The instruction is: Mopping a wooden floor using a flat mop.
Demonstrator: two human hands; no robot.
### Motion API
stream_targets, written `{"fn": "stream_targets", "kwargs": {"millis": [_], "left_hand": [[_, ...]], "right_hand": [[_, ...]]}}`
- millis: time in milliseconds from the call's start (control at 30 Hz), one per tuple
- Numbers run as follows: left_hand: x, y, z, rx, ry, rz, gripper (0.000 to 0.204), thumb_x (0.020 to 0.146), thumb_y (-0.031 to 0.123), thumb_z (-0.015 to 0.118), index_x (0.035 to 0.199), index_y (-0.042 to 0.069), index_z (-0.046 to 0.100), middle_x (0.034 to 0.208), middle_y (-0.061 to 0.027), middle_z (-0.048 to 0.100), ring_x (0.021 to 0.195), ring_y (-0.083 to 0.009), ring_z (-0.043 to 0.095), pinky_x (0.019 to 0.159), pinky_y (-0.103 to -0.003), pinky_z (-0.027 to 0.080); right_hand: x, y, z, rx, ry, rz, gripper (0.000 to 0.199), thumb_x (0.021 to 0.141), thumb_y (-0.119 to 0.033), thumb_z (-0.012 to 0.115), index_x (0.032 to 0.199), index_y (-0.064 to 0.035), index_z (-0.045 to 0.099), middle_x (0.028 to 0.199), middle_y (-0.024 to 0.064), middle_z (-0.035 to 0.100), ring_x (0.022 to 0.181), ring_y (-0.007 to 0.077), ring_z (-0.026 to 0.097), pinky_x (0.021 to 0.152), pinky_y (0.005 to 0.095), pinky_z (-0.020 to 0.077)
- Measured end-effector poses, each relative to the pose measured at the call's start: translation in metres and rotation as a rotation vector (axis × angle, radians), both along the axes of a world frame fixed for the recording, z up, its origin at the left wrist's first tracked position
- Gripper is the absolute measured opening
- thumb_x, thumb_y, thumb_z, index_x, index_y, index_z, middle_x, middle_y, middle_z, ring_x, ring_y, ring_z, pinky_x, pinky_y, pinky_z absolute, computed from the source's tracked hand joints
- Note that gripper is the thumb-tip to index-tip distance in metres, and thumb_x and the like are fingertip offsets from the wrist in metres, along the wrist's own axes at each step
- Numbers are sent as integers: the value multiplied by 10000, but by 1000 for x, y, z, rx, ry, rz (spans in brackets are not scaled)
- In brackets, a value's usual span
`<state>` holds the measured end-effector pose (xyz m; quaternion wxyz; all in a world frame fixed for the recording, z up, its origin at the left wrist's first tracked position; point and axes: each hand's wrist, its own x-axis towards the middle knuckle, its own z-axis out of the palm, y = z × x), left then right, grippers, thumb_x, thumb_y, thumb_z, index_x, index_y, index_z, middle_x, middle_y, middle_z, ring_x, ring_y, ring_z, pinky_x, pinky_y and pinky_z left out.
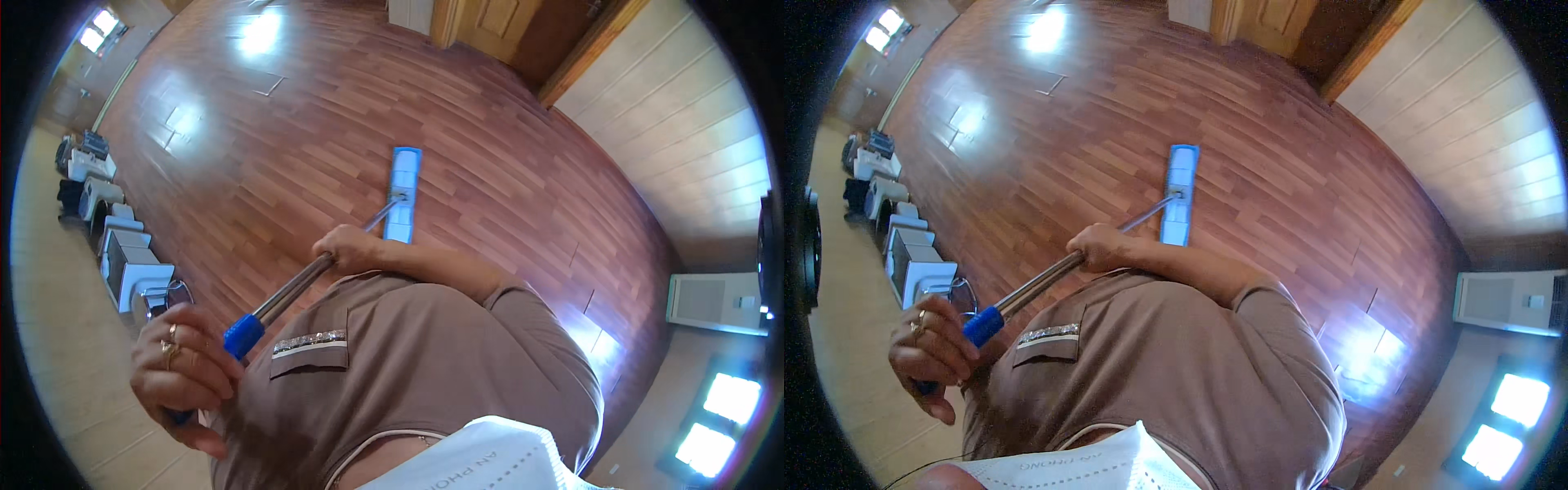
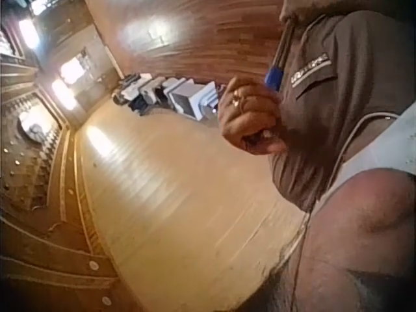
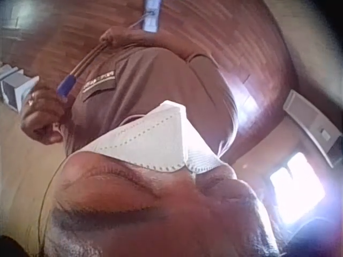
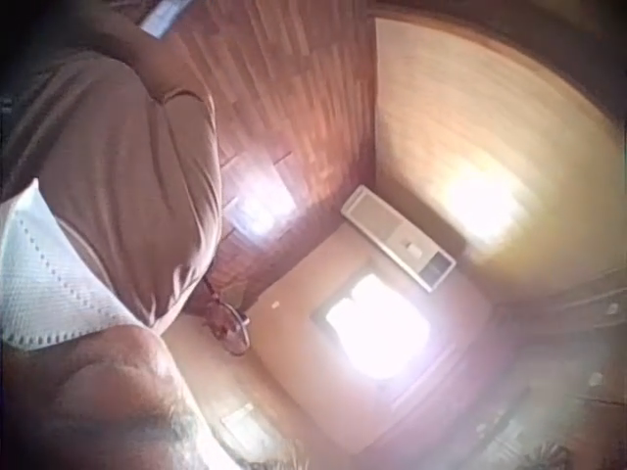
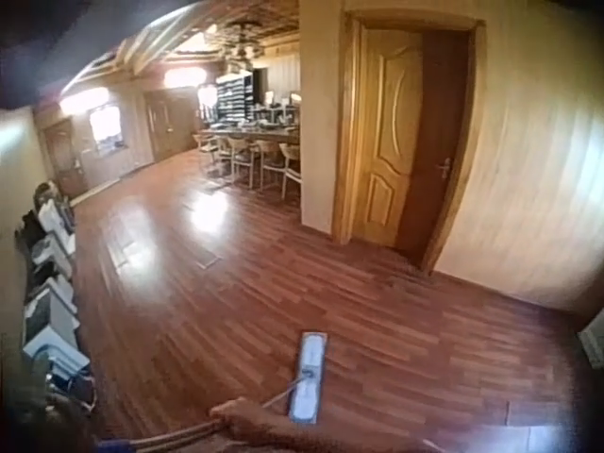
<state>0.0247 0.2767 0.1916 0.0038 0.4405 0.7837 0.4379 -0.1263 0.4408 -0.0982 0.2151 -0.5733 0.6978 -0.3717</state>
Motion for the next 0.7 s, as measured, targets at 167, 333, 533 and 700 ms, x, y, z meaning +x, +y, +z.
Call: {"fn": "stream_targets", "kwargs": {"millis": [167,333,533,700], "left_hand": [[22,-6,-7,-63,87,112,404,699,448,796,687,131,545,674,12,619,669,-176,656,642,-333,426],[26,-12,-35,26,141,172,386,710,407,788,654,130,526,650,5,607,629,-195,644,637,-359,434],[2,5,-77,242,221,178,336,698,343,789,672,100,559,644,-28,606,623,-225,626,647,-392,434],[-35,48,-127,389,98,121,266,678,265,778,680,93,575,678,-37,618,656,-246,631,718,-428,432]], "right_hand": [[3,-55,-13,-44,140,184,120,683,-257,627,697,-139,606,697,122,621,717,367,618,630,497,477],[-2,-63,-26,-88,160,117,56,634,-174,634,651,-138,594,699,123,619,713,362,608,614,471,466],[-32,-33,-47,-34,218,-65,61,642,-192,628,653,-136,606,721,124,628,726,358,612,636,472,477],[-65,54,-73,117,194,-257,100,694,-207,616,659,-115,600,722,142,624,737,363,609,641,469,477]]}}
